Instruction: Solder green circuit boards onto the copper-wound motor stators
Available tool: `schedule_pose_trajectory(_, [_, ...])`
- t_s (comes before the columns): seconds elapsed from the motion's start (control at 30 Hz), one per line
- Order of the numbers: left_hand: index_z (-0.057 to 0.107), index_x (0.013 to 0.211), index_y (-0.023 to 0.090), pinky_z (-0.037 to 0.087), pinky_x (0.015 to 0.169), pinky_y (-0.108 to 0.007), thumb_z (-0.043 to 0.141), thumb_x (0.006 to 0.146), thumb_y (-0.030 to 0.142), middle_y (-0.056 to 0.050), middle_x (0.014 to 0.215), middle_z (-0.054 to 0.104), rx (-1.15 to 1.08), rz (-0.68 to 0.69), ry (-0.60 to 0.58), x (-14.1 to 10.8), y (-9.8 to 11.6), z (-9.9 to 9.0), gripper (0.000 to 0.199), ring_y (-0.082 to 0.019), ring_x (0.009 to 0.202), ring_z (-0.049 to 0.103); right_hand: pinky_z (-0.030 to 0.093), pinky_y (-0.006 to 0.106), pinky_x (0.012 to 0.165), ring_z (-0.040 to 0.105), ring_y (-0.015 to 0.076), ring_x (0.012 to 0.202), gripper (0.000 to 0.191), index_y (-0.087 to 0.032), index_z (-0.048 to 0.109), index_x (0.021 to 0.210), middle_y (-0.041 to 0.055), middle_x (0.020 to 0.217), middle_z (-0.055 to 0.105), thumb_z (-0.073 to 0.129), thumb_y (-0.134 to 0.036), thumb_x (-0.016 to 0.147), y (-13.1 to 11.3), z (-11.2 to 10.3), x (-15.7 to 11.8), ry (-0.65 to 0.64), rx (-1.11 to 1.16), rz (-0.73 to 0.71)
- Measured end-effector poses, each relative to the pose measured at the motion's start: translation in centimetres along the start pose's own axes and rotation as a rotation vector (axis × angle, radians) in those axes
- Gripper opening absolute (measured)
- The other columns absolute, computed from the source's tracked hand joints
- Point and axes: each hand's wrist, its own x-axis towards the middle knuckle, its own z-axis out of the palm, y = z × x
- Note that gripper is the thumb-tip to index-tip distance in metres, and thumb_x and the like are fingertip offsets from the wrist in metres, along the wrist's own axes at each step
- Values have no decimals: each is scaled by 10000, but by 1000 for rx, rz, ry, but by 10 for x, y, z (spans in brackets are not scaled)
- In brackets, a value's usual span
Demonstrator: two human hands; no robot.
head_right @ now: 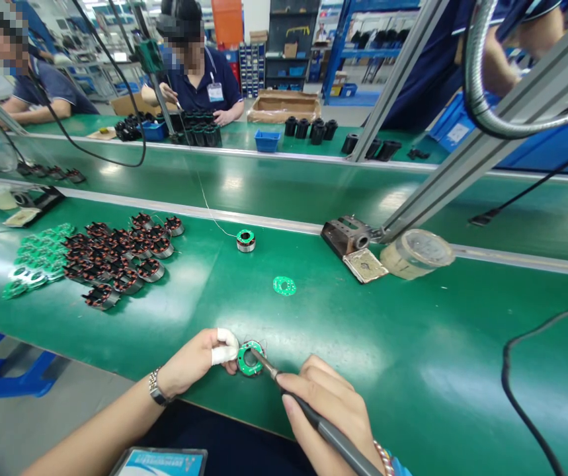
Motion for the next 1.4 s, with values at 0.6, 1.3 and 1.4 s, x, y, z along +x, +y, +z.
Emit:
schedule_pose_trajectory(0.6, [537, 613, 135, 426, 604, -245, 584, 673, 231, 5, 544, 597, -16, 8, -7, 1, -2, -1, 122, -114, 540, 565, 442, 271, 476, 500, 142, 523, 217, -162, 627, 917, 17, 556, 523, 484, -73, 781, 6, 6, -1, -7, -2, 21])
schedule_pose_trajectory(1.3, [504, 674, 139, 490, 608, -269, 651, 657, 507, -3, 591, 593, -182, 59, 80, -7, -11, 10, 397, -113, 540, 589, 546, 327, 734, 637, 206, 860, 322, -192, 451, 1053, 100, 944, 628, 553, -136, 753, 33, 53, 2, -89, -108, 93])
schedule_pose_trajectory(1.4, [500, 700, 140, 504, 602, -275, 595, 708, 518, -15, 621, 589, -186, 70, 97, -7, -16, 10, 389, -123, 556, 595, 542, 321, 725, 631, 203, 852, 333, -196, 442, 1053, 96, 946, 619, 544, -114, 747, 34, 52, 3, -96, -99, 75])
